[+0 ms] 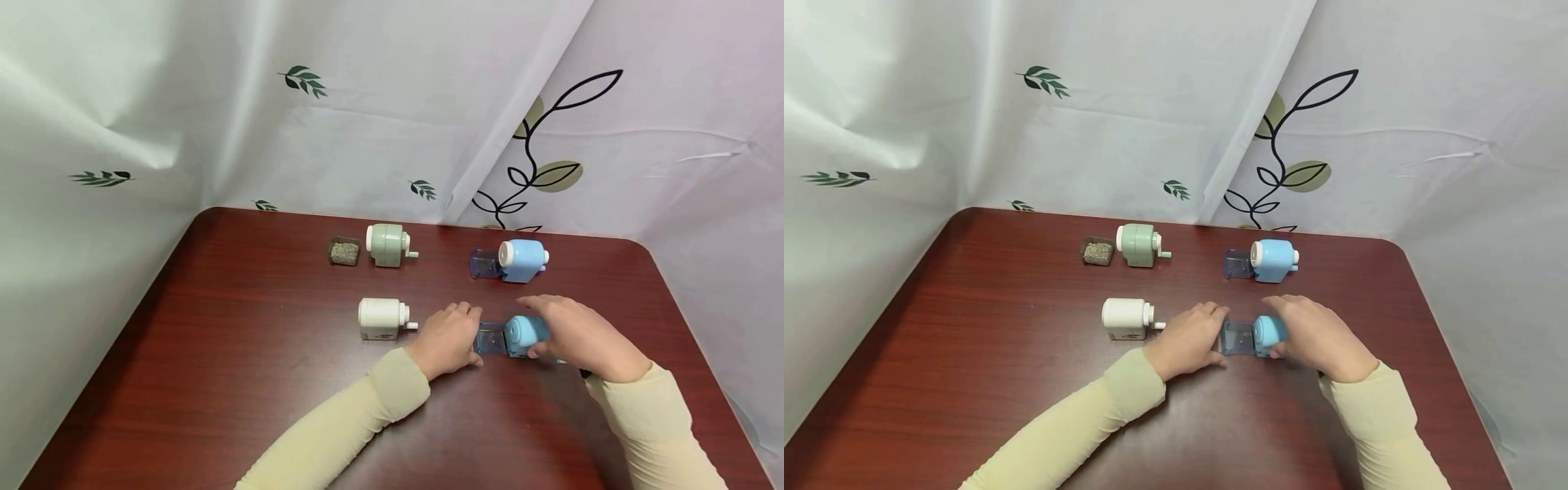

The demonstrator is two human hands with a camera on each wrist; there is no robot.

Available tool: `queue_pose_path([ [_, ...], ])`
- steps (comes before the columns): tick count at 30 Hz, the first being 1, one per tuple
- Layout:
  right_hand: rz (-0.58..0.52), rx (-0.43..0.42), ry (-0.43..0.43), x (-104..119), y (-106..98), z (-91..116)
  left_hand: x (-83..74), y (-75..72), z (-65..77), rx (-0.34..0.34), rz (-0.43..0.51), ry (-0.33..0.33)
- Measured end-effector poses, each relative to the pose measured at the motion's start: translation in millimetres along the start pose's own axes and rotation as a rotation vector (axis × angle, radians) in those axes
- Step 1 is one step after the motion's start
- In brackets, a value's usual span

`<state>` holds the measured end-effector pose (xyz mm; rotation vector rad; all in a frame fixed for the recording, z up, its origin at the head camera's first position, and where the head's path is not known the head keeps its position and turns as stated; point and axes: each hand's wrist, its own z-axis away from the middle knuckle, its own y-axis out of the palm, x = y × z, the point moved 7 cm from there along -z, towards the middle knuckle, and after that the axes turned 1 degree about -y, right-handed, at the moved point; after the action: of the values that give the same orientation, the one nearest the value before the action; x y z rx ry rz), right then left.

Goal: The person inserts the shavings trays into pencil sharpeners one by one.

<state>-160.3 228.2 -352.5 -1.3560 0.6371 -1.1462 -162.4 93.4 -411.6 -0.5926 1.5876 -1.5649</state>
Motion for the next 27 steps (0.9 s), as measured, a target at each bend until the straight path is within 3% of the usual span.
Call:
queue_pose_path([
  [8, 0.008, -0.011, -0.045, -0.6, 1.3, 1.9, -6.6, 8.4, -4.6, -0.018, -0.018, 0.004],
  [27, 0.024, -0.057, -0.075, -2.4, -0.7, 4.7, -12.8, 6.7, -5.7, -0.075, -0.045, 0.050],
])
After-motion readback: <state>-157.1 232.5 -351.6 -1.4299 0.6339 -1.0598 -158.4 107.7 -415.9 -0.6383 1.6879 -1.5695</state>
